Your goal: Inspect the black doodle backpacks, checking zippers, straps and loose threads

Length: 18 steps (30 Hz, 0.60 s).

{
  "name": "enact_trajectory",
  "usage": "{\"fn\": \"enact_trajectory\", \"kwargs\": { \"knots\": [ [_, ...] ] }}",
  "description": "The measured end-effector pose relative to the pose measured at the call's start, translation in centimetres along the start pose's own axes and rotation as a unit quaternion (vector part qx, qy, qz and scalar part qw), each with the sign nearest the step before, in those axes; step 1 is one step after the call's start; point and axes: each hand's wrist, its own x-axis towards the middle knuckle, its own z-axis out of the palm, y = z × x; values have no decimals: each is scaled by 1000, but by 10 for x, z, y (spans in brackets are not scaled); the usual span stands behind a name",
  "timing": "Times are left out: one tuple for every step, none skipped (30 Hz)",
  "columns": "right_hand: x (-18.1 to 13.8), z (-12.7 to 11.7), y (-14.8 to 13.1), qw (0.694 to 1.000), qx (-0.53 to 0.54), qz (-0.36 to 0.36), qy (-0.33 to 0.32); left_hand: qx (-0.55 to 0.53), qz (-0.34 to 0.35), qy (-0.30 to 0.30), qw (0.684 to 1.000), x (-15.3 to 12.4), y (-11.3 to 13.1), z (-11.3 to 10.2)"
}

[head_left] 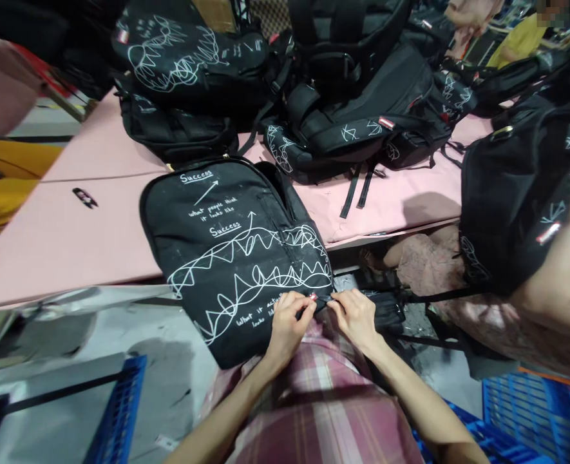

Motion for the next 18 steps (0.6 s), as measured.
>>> {"fn": "enact_trajectory", "kwargs": {
  "knots": [
    [0,0,0,1000,-9,-4,2,-1,3,1,1000,0,-1,1],
    [0,-1,0,1000,-14,-6,2,-1,4,3,1000,-1,-1,1],
    [1,-2,1,1000,-17,-4,1,0,4,6,1000,-1,-1,1],
    [1,-4,1,1000,-18,1,1,2,4,9,1000,-1,-2,2],
    [0,-6,1,1000,-16,7,2,3,3,12,1000,-1,-2,2],
    [0,-8,2,1000,-13,12,6,4,2,14,1000,-2,-2,2],
    [0,-10,1,1000,-8,15,11,5,1,13,1000,-2,-1,2],
    [-1,-11,1,1000,-2,13,17,6,-1,12,1000,-2,-1,2],
    [-1,-12,0,1000,3,8,22,6,-2,10,1000,-2,-1,2],
    [-2,-12,0,1000,5,0,24,7,-3,10,1000,-2,-1,2],
    [-2,-11,-1,1000,2,-10,22,8,-4,11,1000,-2,0,2],
    [-3,-10,-2,1000,-5,-21,18,9,-4,12,1000,-2,0,2],
    [-3,-9,-2,999,-16,-32,13,9,-4,13,1000,-2,0,2],
    [-2,-8,-2,999,-28,-40,8,8,-4,14,1000,-2,1,2],
    [-2,-6,-2,998,-40,-46,5,7,-5,14,1000,-2,1,2],
    [-2,-5,-1,998,-50,-48,3,7,-7,14,1000,-2,1,2],
    [-1,-5,-1,997,-59,-48,1,6,-10,15,1000,-2,2,2],
    [-1,-4,0,997,-64,-47,1,5,-12,15,1000,-3,2,2]
  ]
}}
